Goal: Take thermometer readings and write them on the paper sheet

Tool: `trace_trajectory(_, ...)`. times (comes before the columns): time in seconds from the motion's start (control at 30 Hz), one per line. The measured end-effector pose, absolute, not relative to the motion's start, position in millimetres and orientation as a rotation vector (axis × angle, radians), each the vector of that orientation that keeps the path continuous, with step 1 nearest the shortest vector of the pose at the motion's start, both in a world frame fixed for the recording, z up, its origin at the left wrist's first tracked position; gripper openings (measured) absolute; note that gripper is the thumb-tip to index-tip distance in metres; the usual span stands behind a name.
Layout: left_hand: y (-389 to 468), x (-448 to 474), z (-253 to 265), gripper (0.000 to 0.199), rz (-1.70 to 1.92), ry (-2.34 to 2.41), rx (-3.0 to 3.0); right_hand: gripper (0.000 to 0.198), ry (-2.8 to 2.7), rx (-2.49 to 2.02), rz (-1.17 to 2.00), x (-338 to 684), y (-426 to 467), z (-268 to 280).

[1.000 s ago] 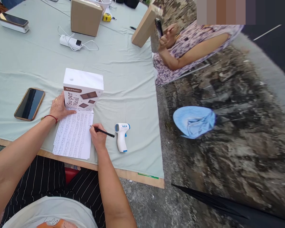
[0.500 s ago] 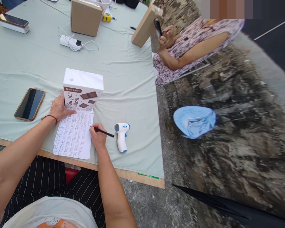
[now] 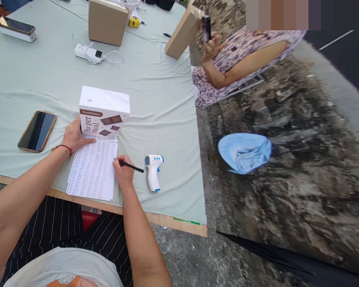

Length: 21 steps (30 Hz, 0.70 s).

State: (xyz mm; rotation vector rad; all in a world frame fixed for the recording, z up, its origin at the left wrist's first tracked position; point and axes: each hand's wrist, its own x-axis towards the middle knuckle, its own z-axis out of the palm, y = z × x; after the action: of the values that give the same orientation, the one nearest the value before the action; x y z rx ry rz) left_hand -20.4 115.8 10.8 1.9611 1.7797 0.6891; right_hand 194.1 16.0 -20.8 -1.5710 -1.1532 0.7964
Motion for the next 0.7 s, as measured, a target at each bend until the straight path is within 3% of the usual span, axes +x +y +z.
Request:
trace_trajectory(0.2,117.7,-21.5,12.2,0.098,0.755,1.755,1.889,0.012,-1.136,-1.576,0.756,195.0,15.7,-23.9)
trace_trajectory(0.4,122.7,-25.6,6.0,0.105,0.798,1.732,1.864,0.027,-1.182,-1.522,0.534,203.8,19.1,-31.5)
trace_trajectory(0.7,127.1,-39.3,-2.4,0.08,0.986,1.756,1.737,0.055,-1.854,-1.652,0.262,228.8,33.3,-46.1)
